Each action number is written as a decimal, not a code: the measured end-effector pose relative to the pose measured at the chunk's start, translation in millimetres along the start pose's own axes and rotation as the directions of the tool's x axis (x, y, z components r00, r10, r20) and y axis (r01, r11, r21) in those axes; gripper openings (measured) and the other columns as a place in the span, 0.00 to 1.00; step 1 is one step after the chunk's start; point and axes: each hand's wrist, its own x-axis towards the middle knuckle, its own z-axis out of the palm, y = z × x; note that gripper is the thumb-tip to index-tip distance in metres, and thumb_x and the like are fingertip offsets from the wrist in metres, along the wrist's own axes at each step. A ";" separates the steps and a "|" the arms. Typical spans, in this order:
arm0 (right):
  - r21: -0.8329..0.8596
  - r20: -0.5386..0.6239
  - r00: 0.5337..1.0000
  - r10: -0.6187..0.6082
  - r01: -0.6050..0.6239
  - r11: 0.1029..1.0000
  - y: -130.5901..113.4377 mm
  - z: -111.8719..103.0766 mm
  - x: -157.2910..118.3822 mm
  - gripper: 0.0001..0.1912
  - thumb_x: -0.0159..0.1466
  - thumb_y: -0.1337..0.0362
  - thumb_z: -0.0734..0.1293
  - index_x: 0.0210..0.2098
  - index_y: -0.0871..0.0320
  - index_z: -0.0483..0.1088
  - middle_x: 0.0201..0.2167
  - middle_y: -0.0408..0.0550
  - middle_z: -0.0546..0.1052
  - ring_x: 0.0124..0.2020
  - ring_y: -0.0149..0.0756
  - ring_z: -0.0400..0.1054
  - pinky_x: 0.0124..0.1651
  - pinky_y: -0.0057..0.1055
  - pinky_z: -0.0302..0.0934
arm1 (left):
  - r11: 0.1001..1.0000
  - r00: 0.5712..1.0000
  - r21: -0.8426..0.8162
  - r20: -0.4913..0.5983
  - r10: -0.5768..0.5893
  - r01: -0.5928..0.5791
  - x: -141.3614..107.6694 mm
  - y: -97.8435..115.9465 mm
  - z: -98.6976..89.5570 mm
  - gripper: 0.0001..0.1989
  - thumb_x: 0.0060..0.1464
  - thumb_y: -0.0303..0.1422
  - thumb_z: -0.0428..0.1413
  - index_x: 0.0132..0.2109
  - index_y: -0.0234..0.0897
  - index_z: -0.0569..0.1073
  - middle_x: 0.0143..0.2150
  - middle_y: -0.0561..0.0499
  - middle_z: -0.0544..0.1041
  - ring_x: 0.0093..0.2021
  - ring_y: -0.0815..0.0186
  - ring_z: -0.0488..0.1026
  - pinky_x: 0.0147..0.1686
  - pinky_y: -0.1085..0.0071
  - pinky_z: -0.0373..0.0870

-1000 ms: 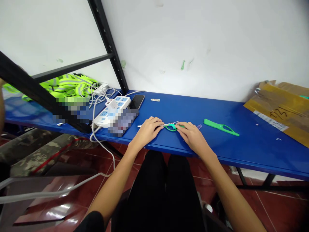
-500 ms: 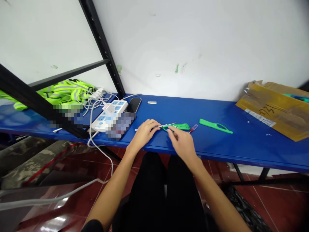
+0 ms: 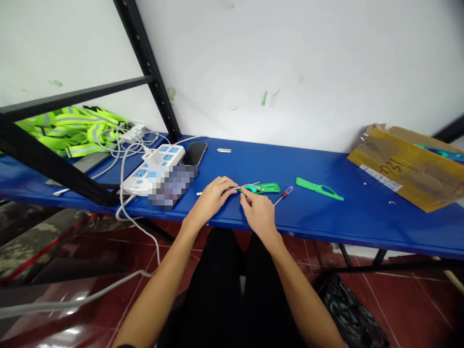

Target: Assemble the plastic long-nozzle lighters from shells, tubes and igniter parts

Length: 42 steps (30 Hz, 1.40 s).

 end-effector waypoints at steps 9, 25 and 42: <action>0.242 0.161 0.986 0.031 -0.069 0.968 0.5 -11.0 1.9 0.22 0.77 0.57 0.63 0.66 0.50 0.80 0.30 0.44 0.85 0.33 0.42 0.79 0.40 0.35 0.67 | 1.000 1.000 -0.008 0.004 -0.018 0.018 1.6 3.4 -1.0 0.09 0.76 0.33 0.56 0.50 0.40 0.82 0.50 0.47 0.84 0.53 0.57 0.78 0.58 0.59 0.73; 0.084 0.085 0.940 -0.331 0.324 0.942 93.3 -42.8 25.9 0.23 0.79 0.55 0.64 0.70 0.52 0.75 0.69 0.56 0.77 0.72 0.54 0.69 0.73 0.61 0.64 | 0.983 0.996 0.165 -0.048 -0.075 0.082 -0.3 7.7 -2.9 0.11 0.75 0.37 0.58 0.50 0.43 0.85 0.51 0.49 0.86 0.49 0.57 0.78 0.55 0.58 0.74; 0.137 0.095 0.940 -0.328 0.314 0.940 91.0 -38.8 21.6 0.23 0.81 0.61 0.59 0.69 0.51 0.76 0.69 0.51 0.78 0.74 0.50 0.69 0.78 0.63 0.59 | 0.990 0.995 0.108 -0.057 -0.086 0.092 1.3 -1.1 -1.5 0.13 0.75 0.37 0.58 0.47 0.43 0.87 0.51 0.49 0.87 0.48 0.57 0.79 0.54 0.55 0.74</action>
